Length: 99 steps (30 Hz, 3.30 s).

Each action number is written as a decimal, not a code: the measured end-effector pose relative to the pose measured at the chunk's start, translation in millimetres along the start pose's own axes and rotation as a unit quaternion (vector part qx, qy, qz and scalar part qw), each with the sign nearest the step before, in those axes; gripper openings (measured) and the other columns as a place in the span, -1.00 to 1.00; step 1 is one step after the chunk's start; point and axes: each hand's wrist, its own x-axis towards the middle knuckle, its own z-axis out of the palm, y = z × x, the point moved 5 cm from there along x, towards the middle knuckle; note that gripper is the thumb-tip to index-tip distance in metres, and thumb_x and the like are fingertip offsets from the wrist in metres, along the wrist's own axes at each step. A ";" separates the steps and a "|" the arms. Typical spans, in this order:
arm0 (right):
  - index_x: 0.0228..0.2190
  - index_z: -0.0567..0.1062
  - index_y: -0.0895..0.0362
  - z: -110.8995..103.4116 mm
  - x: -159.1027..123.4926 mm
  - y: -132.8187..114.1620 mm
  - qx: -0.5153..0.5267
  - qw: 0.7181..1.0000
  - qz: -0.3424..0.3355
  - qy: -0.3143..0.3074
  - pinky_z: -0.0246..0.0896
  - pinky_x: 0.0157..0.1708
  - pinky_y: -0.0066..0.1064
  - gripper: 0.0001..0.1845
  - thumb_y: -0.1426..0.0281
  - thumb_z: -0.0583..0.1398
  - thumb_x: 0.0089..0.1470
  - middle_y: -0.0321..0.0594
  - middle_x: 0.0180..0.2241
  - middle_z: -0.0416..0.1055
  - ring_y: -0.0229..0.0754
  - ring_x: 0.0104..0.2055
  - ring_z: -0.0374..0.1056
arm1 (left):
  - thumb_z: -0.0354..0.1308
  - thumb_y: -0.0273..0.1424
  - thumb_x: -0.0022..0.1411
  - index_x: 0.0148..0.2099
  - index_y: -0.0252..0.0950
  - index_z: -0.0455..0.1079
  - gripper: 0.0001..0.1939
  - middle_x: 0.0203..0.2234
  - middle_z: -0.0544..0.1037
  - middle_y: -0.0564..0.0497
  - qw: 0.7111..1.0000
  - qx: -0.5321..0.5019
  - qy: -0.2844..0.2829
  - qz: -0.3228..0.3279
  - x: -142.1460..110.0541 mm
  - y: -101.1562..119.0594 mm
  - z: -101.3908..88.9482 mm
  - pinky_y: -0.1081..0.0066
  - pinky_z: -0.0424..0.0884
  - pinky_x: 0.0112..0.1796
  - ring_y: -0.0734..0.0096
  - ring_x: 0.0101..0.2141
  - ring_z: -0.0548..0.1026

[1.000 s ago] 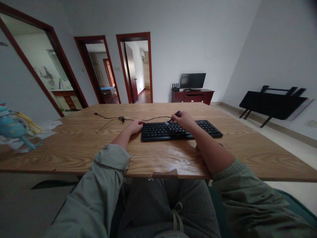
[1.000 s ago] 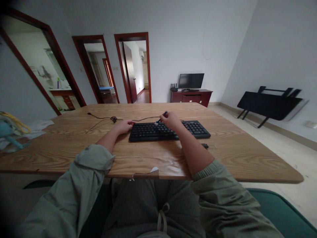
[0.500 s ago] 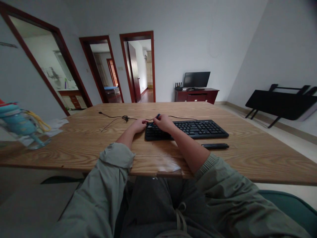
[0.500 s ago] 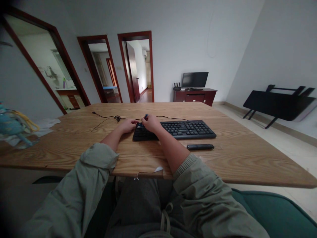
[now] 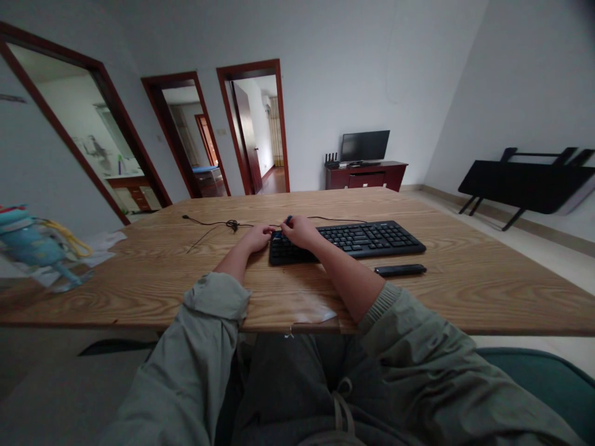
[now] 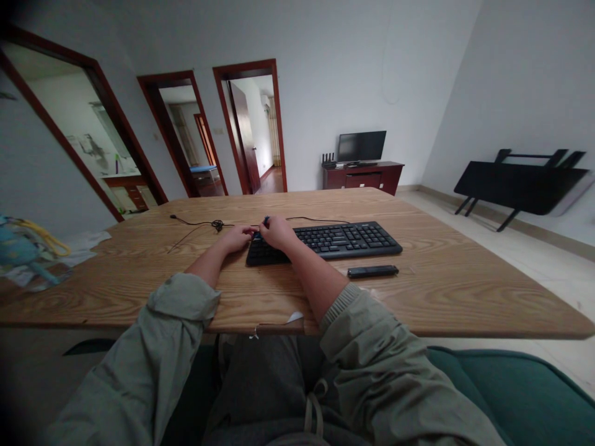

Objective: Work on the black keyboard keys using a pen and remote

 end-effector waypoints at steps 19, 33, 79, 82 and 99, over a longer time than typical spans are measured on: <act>-0.27 0.57 0.24 -76.9 -14.0 58.9 -0.230 0.970 0.063 -0.042 0.15 -0.39 -0.39 -0.62 0.28 0.05 0.09 0.08 -0.26 0.53 -0.09 -0.32 0.41 | 0.05 -0.57 0.08 -0.07 -0.35 0.53 -0.63 -0.18 0.61 -0.08 0.999 -0.032 -0.005 -0.009 4.7 -8.1 5.3 0.41 0.40 -0.12 0.34 -0.23 0.54; -0.27 0.56 0.30 -143.8 -38.2 127.3 -0.281 0.948 0.150 -0.025 0.11 -0.35 -0.37 -0.64 0.29 0.10 0.08 0.12 -0.25 0.51 -0.13 -0.30 0.38 | 0.02 -0.57 0.12 -0.03 -0.36 0.51 -0.61 -0.18 0.61 -0.09 0.999 -0.028 0.003 -0.019 5.0 -9.2 3.7 0.38 0.39 -0.07 0.32 -0.18 0.53; -0.37 0.58 0.24 -81.1 -38.5 46.1 -0.207 0.975 0.044 -0.066 0.10 -0.43 -0.42 -0.65 0.30 0.07 0.07 0.00 -0.41 0.52 -0.18 -0.44 0.34 | 0.03 -0.56 0.09 -0.03 -0.35 0.50 -0.60 -0.15 0.61 -0.07 0.999 -0.046 -0.004 -0.016 9.3 -14.8 7.9 0.44 0.39 -0.10 0.35 -0.19 0.53; -0.37 0.58 0.24 -100.1 -43.5 63.7 -0.213 0.971 0.082 -0.074 0.09 -0.45 -0.43 -0.65 0.29 0.08 0.07 -0.04 -0.43 0.52 -0.20 -0.45 0.33 | 0.02 -0.57 0.09 -0.02 -0.36 0.50 -0.59 -0.15 0.61 -0.08 0.999 -0.048 -0.003 -0.023 7.8 -13.3 7.2 0.43 0.39 -0.10 0.34 -0.19 0.53; -0.27 0.56 0.24 -140.7 -55.0 87.2 -0.245 0.952 0.154 0.101 0.13 -0.34 -0.39 -0.57 0.22 0.01 0.13 0.10 -0.26 0.52 -0.04 -0.25 0.40 | 0.03 -0.57 0.08 -0.04 -0.34 0.51 -0.60 -0.17 0.61 -0.08 0.999 -0.025 0.003 -0.028 4.9 -6.8 3.0 0.42 0.38 -0.10 0.33 -0.20 0.53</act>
